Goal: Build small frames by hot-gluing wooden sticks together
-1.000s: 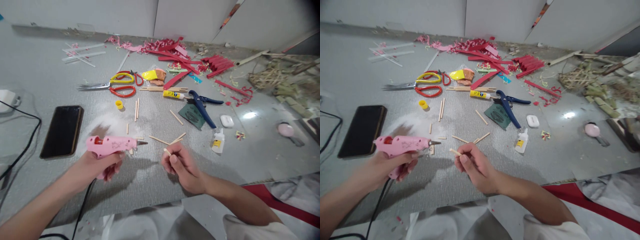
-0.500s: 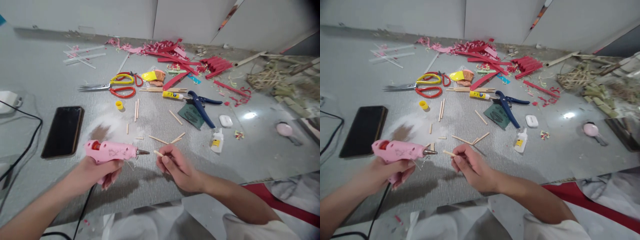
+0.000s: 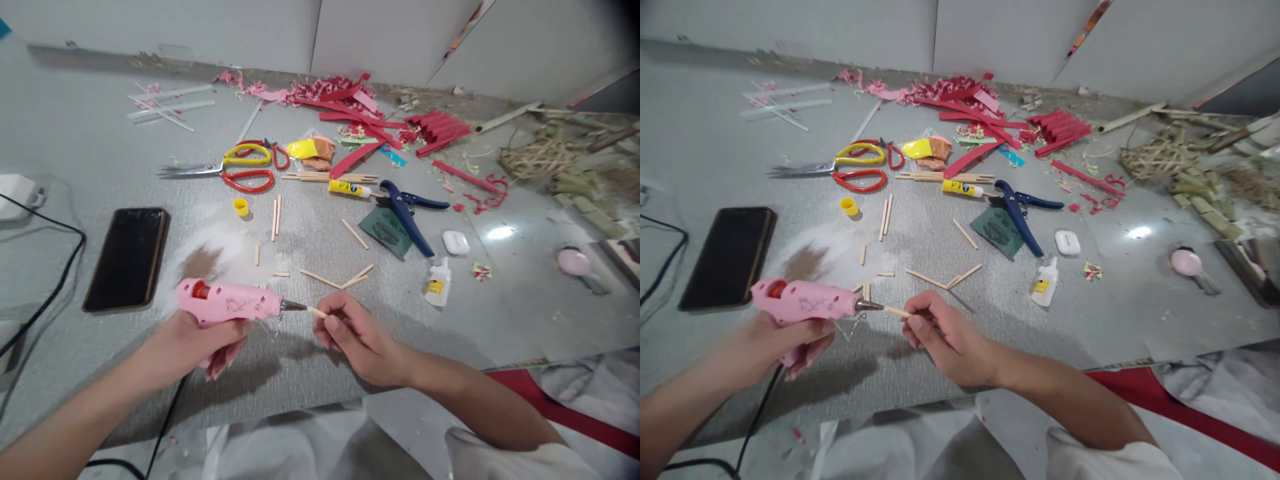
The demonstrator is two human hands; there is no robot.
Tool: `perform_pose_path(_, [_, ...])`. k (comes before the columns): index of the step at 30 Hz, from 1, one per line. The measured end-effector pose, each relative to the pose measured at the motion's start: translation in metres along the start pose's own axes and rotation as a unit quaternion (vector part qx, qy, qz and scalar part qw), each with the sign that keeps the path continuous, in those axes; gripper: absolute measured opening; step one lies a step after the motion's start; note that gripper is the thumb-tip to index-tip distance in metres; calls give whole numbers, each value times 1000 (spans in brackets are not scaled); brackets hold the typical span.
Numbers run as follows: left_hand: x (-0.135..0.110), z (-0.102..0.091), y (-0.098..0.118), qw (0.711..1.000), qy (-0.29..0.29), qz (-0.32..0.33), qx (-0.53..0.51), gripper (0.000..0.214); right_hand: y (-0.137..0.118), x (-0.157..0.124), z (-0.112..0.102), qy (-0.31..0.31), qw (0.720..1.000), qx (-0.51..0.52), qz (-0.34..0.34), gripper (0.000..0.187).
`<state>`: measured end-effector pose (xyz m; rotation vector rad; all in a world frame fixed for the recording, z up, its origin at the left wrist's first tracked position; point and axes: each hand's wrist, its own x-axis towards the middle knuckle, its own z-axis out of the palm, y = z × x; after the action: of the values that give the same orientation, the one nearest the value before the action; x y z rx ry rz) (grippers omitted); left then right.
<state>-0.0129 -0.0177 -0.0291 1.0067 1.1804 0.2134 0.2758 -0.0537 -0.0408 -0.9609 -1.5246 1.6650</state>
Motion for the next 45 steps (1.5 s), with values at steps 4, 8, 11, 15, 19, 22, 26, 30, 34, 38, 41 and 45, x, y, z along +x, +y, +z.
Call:
perform_pose_path(4, [-1, 0, 0, 1000, 2, 3, 6, 43, 1, 0, 1, 5, 1000, -1, -5, 28])
perform_pose_path(8, [-1, 0, 1, 1000, 5, 5, 5, 42, 1, -1, 1, 4, 1000, -2, -13, 26])
perform_pose_path(11, [0, 1, 2, 1000, 13, 0, 8, 41, -1, 0, 1, 3, 1000, -3, -11, 27])
perform_pose_path(15, [0, 0, 1, 1000, 6, -1, 15, 43, -1, 0, 1, 0, 1000, 1, -4, 27])
perform_pose_path(19, [0, 1, 1, 1000, 2, -7, 6, 39, 1, 0, 0, -2, 1000, 15, -10, 23])
perform_pose_path(22, [0, 2, 2, 1000, 0, -13, 9, 37, 2, -1, 0, -2, 1000, 22, -15, 22])
perform_pose_path(26, [-1, 5, 7, 1000, 14, -22, 18, 38, 3, 0, 2, 1, 1000, 29, -11, 23])
perform_pose_path(30, [-7, 7, 16, 999, 17, -20, 24, 37, 2, 1, 3, 1, 1000, 22, -15, 24])
perform_pose_path(34, [-9, 10, 21, 999, 22, -9, 44, 34, 0, 1, 3, 3, 1000, 14, -17, 24])
perform_pose_path(38, [-6, 13, 19, 997, 19, -13, 76, 33, 1, 1, 3, 2, 999, 23, -27, 25])
perform_pose_path(41, [-7, 8, 20, 997, 55, -2, 61, 32, 2, 0, 2, 8, 999, 31, -35, 24])
perform_pose_path(45, [-7, -15, 28, 980, 162, 75, 92, 33, 2, -2, 0, 27, 997, 41, -67, 23])
